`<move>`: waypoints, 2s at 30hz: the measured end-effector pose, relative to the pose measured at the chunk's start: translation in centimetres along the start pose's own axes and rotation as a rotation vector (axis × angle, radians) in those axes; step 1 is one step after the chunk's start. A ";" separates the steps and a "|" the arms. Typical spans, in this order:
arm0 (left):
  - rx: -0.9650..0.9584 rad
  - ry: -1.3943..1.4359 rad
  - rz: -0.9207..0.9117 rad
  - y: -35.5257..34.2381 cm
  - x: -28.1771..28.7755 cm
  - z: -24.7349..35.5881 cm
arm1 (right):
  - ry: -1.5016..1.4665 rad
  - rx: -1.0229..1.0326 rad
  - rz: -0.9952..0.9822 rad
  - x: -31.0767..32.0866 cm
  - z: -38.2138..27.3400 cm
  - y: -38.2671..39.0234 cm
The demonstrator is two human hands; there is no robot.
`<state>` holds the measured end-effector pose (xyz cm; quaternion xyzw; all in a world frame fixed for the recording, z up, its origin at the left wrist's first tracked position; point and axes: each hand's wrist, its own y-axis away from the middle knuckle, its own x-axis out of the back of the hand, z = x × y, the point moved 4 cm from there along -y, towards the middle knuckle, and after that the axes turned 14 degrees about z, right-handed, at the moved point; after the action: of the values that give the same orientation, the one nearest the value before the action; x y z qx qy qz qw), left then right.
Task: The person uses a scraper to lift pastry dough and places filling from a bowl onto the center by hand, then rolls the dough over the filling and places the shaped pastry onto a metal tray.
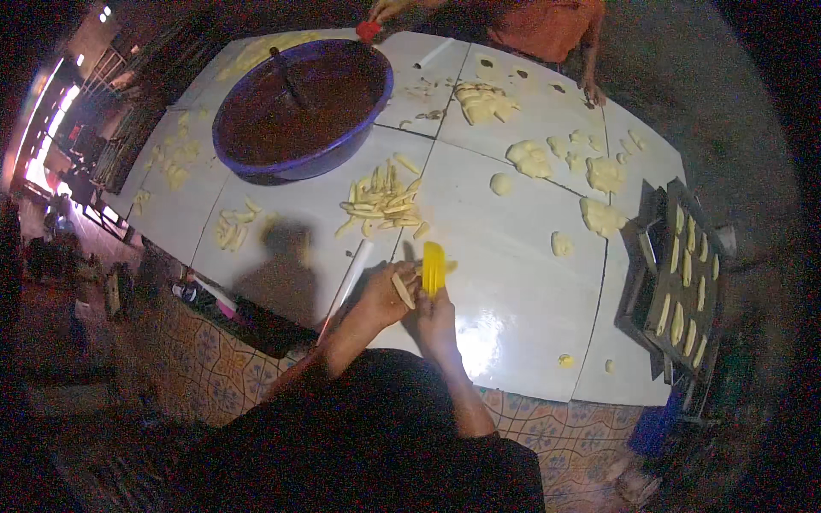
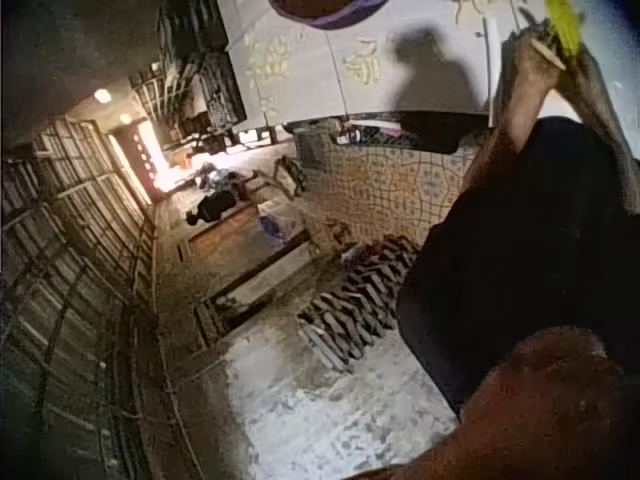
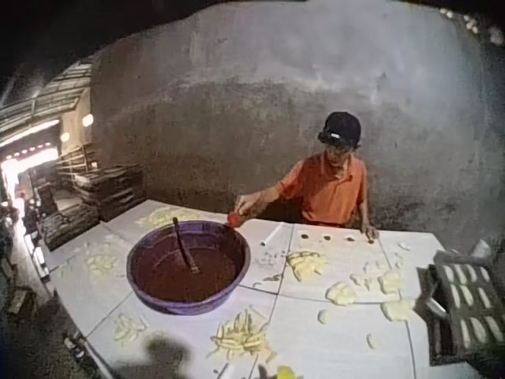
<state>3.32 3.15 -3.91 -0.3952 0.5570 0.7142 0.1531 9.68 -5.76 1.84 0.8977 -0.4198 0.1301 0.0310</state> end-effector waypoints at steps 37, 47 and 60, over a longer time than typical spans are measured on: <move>-0.180 -0.004 0.203 3.7 -2.4 -0.3 | 0.300 0.115 -0.151 -0.2 -2.5 4.3; -0.225 -0.070 0.221 4.1 -3.2 -0.7 | 0.366 0.128 -0.208 -0.2 -1.5 4.3; -0.265 -0.262 -0.061 6.4 -5.2 -0.5 | 0.345 0.010 -0.235 -0.5 -1.2 4.1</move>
<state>2.58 1.75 4.20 -0.3324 0.4213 0.8215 0.1926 5.95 -7.80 2.68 0.9051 -0.2999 0.2794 0.1131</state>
